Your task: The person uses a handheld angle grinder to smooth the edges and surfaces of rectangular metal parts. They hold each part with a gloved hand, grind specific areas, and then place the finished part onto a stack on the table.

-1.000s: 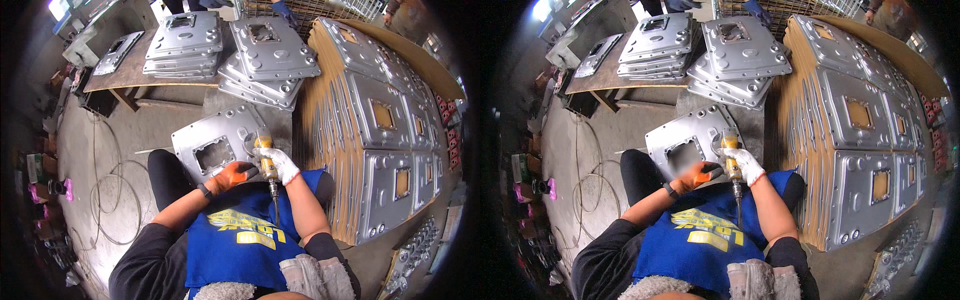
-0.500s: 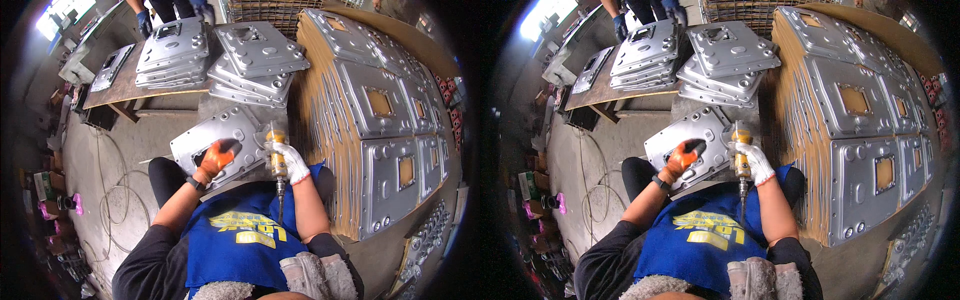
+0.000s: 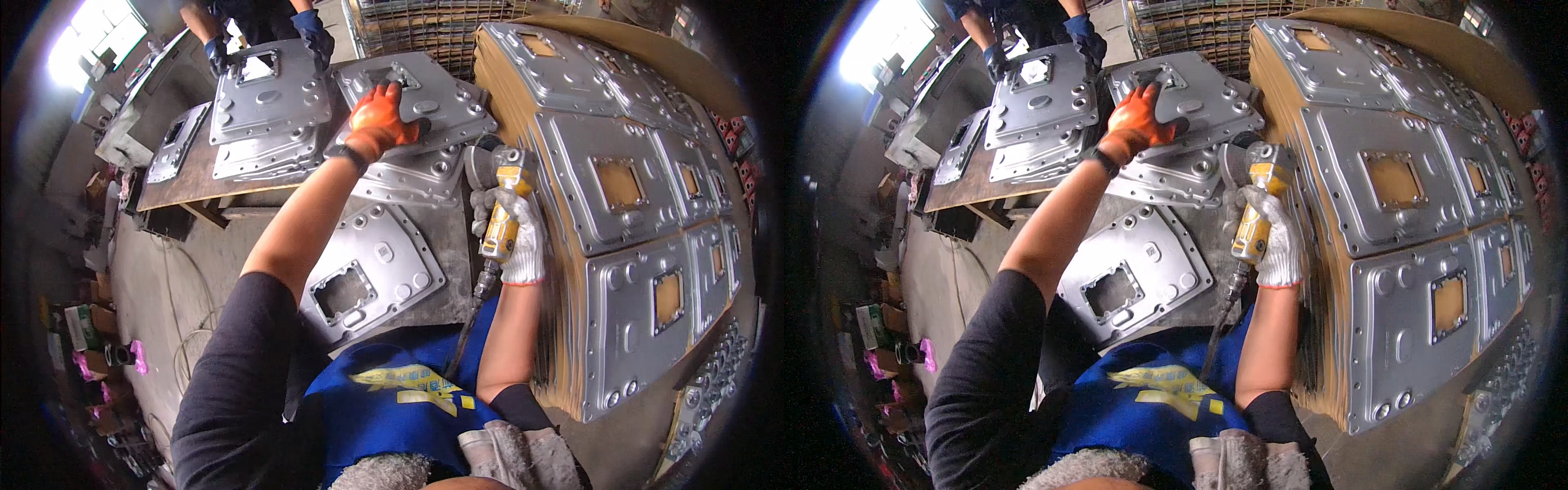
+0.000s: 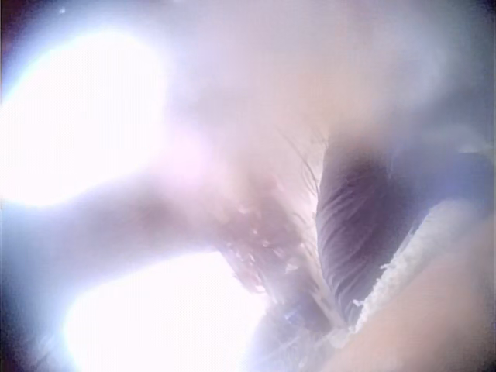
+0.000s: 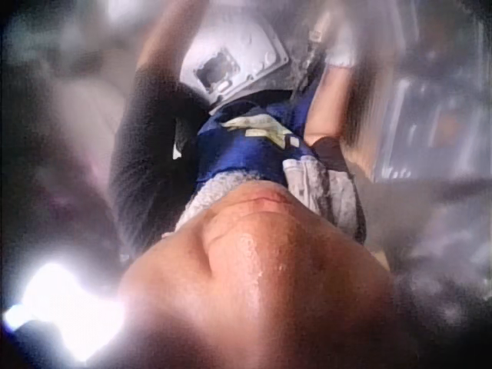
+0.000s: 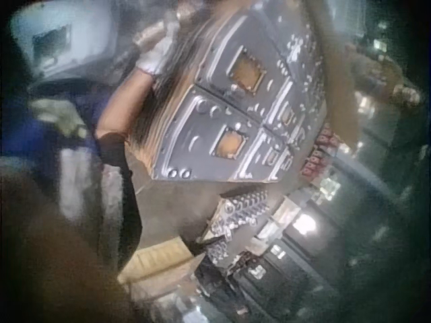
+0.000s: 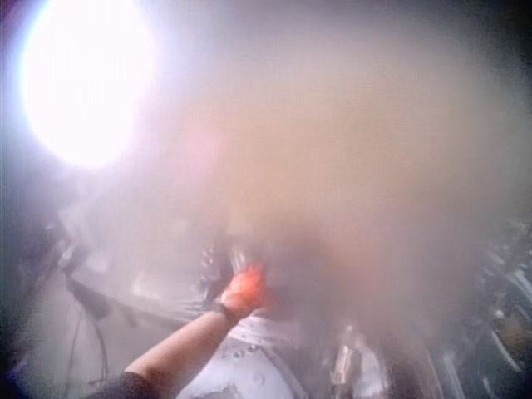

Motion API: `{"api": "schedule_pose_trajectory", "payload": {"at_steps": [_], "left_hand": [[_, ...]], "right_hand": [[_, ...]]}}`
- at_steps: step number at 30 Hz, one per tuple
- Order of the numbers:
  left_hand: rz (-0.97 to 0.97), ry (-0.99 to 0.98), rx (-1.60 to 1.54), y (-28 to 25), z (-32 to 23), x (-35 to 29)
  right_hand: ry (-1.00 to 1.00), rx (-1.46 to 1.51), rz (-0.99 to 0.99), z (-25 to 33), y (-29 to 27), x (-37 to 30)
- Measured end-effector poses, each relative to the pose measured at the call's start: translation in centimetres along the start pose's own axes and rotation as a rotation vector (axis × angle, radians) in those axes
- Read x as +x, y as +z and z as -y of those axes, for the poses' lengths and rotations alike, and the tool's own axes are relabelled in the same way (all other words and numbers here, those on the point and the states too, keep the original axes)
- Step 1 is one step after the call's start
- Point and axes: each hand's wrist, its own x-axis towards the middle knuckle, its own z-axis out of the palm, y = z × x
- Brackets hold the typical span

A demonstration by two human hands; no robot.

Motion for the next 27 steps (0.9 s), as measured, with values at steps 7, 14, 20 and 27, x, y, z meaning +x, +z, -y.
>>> {"api": "schedule_pose_trajectory", "payload": {"at_steps": [7,14,20,27], "left_hand": [[0.416,-0.123,0.151,5.7,1.9,8.3],[0.299,-0.238,0.168,6.9,1.4,9.6],[0.415,-0.221,0.15,4.5,1.5,7.6],[0.451,-0.106,0.196,1.9,3.7,2.8]], "right_hand": [[0.074,0.029,-0.11,-1.7,-3.8,0.9],[0.064,0.121,-0.019,0.5,-3.8,0.4],[0.073,0.051,0.0,0.7,-4.9,0.4],[0.028,0.007,0.031,1.1,-4.2,-0.5]]}}
